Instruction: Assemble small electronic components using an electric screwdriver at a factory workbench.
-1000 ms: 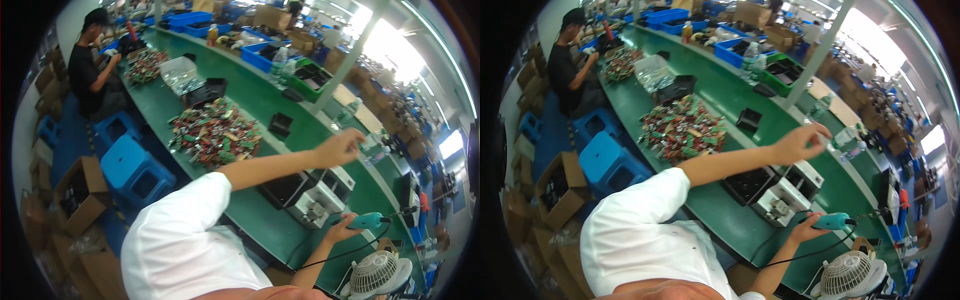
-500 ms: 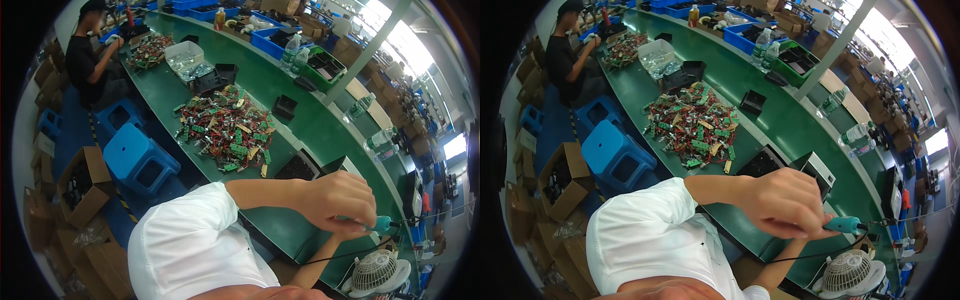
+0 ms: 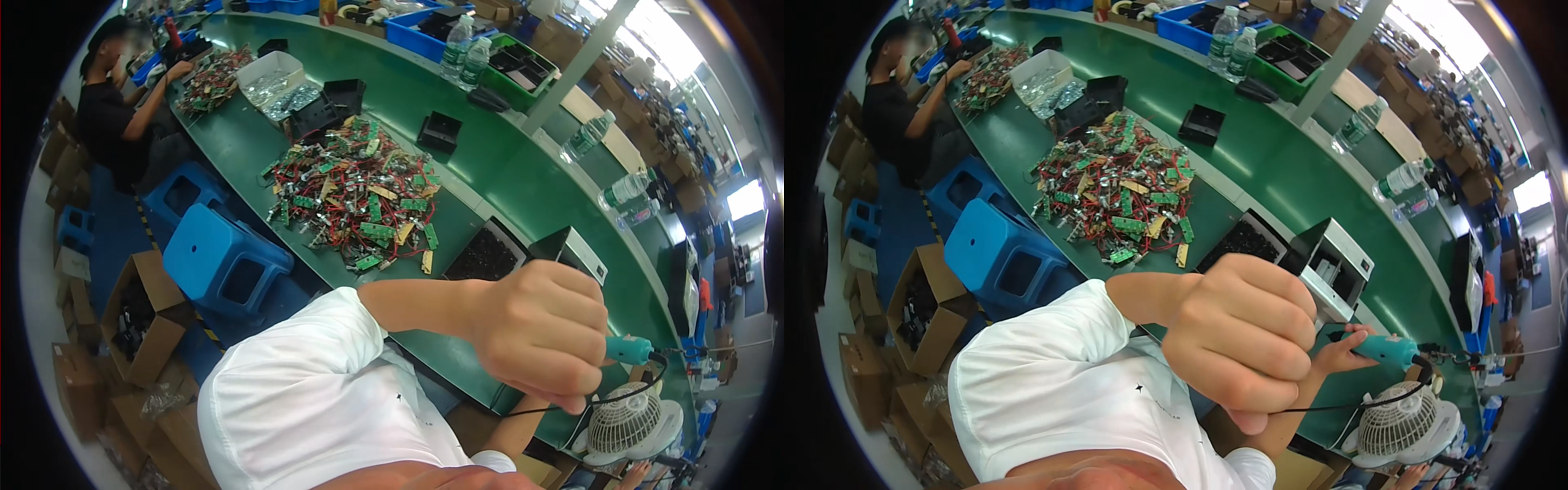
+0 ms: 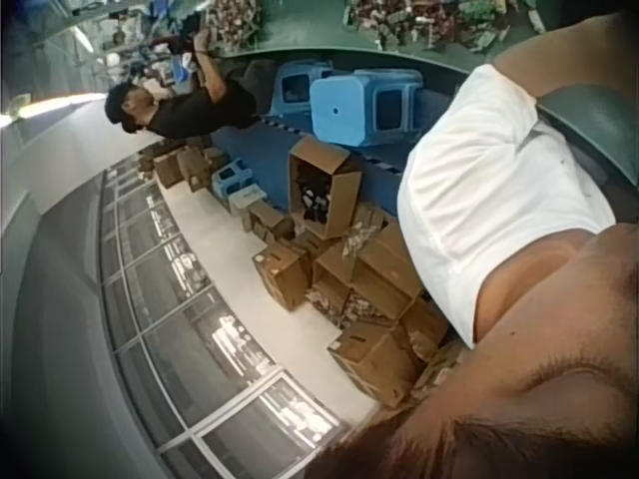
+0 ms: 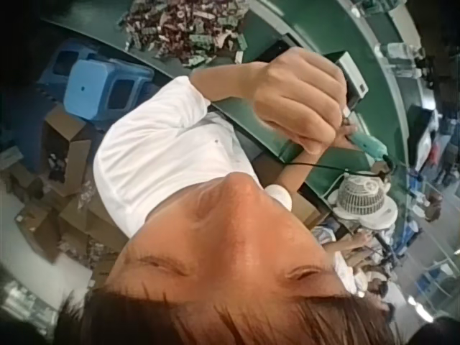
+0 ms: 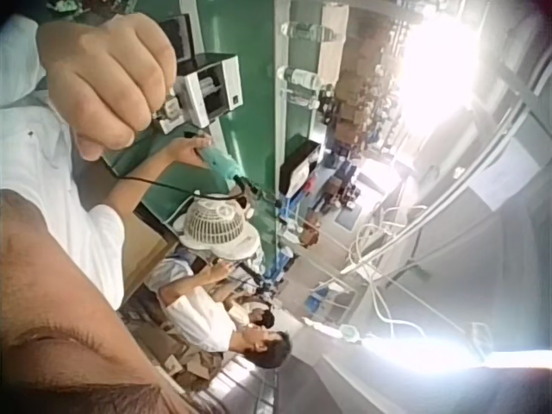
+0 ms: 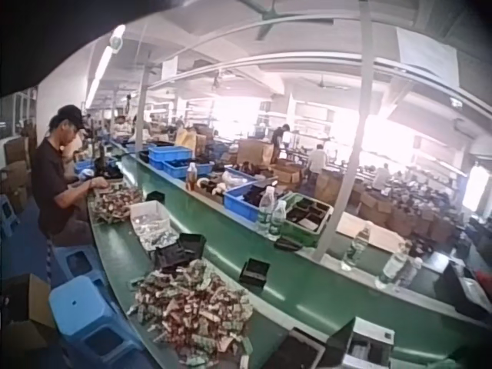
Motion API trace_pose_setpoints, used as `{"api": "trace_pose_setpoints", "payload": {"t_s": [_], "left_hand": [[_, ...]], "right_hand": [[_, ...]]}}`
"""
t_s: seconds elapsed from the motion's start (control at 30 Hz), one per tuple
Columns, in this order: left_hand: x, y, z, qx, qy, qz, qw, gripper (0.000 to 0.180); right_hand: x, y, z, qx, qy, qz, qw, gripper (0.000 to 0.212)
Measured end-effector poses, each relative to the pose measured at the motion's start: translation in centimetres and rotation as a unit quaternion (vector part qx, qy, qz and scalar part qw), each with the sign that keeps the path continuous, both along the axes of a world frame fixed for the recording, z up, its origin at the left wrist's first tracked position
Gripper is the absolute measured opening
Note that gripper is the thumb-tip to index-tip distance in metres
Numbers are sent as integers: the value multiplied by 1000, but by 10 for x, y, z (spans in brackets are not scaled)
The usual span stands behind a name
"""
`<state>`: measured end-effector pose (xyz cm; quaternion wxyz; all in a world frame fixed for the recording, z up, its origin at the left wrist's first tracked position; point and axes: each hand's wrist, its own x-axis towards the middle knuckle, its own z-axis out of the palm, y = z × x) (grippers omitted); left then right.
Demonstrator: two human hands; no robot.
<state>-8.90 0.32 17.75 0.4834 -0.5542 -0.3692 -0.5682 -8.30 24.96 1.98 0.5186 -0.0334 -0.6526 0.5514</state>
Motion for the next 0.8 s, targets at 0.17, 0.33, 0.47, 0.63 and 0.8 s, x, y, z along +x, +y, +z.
{"api": "trace_pose_setpoints", "payload": {"t_s": [0.17, 0.33, 0.47, 0.63, 0.8], "left_hand": [[-1, -9, 3, -5, -53, -92, 994, 15], [4, -4, 4, 8, -76, -114, 991, 10], [11, -1, 3, 33, -71, -104, 991, 8], [7, -8, 5, 22, -12, -97, 995, 14], [3, -9, 3, -3, 40, -99, 994, 21]], "right_hand": [[-7, -1, -5, 23, 4, 11, 1000, 56], [-3, 5, -7, 21, 2, 18, 1000, 58], [-1, 5, -5, 28, -10, 11, 999, 59], [-1, 3, -7, 32, -17, 7, 999, 60], [-6, 7, -11, 40, 5, 18, 999, 62]]}}
